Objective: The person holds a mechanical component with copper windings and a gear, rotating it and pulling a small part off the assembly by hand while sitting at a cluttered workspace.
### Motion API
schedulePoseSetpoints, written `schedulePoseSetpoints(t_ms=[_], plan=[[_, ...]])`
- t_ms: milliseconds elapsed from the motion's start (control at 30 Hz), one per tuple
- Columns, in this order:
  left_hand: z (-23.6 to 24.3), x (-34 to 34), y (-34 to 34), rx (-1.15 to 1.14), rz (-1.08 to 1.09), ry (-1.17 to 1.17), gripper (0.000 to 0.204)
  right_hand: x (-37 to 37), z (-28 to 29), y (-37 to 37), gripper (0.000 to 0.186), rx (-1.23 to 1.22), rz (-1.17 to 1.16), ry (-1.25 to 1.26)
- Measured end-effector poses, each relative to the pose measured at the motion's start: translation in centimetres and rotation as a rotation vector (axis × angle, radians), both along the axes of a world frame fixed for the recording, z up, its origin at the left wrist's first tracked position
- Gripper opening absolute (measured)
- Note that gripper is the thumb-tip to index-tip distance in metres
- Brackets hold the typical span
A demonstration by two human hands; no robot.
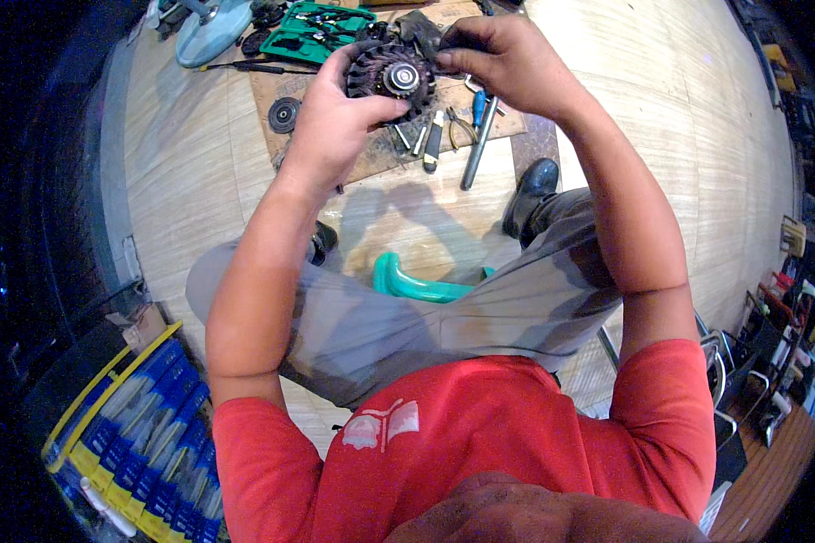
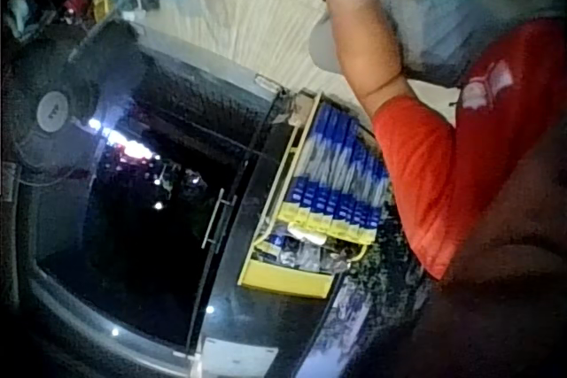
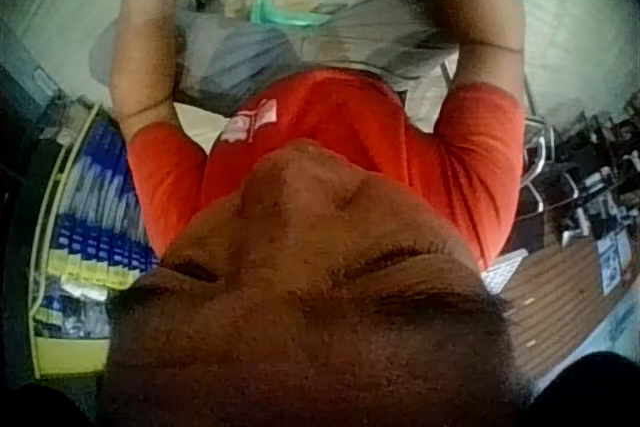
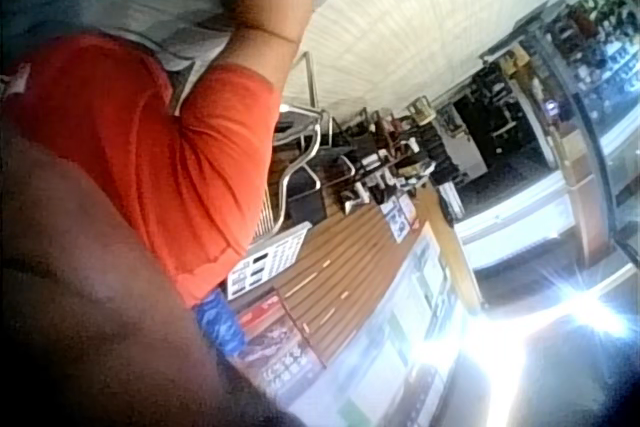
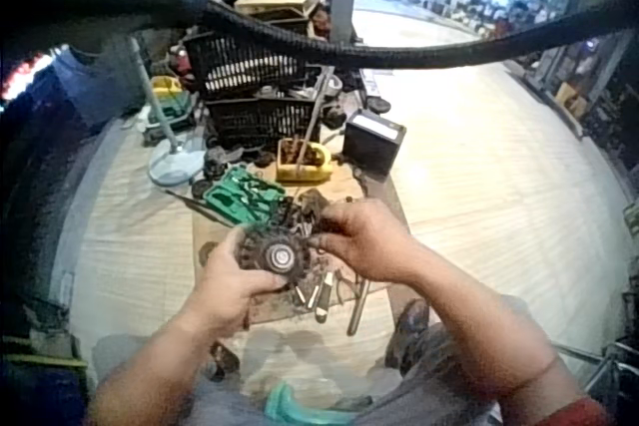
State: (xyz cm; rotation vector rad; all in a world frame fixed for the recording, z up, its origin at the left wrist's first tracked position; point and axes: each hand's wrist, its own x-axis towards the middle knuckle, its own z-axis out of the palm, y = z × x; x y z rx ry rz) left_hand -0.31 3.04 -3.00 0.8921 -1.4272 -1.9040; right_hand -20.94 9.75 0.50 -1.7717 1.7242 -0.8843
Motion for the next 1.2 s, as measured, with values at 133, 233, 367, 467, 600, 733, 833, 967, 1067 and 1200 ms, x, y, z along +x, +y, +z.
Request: schedulePoseSetpoints(t_ms=[133, 233, 367, 467, 600, 733, 833, 967, 1067, 1200], plan=[[-0.3, 0.5, -0.1, -0.14, -0.078, -0.091, 0.076, 0.1, 0.9, 0.0, 0.019, 0.09, 0.029, 0.082], [-0.3, 0.3, 0.4, -0.252, 0.055, -0.281, 0.075, 0.8, 0.5, 0.8, 0.025, -0.057, -0.02, 0.263], [-1.7, 0.0, 0.0, -0.274, 0.239, -0.348, 0.061, 4.8, 0.2, 2.3, 0.025, -0.155, -0.039, 0.363], [-2.7, 0.3, -0.9, -0.185, 0.296, -0.276, 0.05, 5.9, 0.5, 2.9, 0.023, -0.212, 0.049, 0.33], [-3.2, 0.8, -1.3, -0.092, 0.272, -0.174, 0.053, 2.6, 1.8, 2.6, 0.019, -0.281, -0.078, 0.386], [-5.4, 1.3, -1.6, -0.034, 0.255, -0.235, 0.053, -0.4, 4.0, 3.1, 0.008, -0.28, -0.213, 0.035], [-9.9, 2.3, -2.9, -0.098, 0.281, -0.422, 0.054, -0.8, 5.4, 3.7, 0.008, -0.235, -0.259, 0.005], [-17.6, 2.0, -3.1, -0.016, 0.343, -0.733, 0.051, -1.3, 5.8, 4.0, 0.012, -0.276, -0.194, 0.174], [-28.0, 3.3, -1.3, 0.418, 0.534, -0.502, 0.032, -1.3, 5.8, 3.5, 0.017, -0.261, -0.165, 0.212], [-30.5, 0.9, 4.5, 0.542, 0.617, -0.434, 0.03, -2.8, 3.3, 3.9, 0.013, -0.158, -0.23, 0.116]])
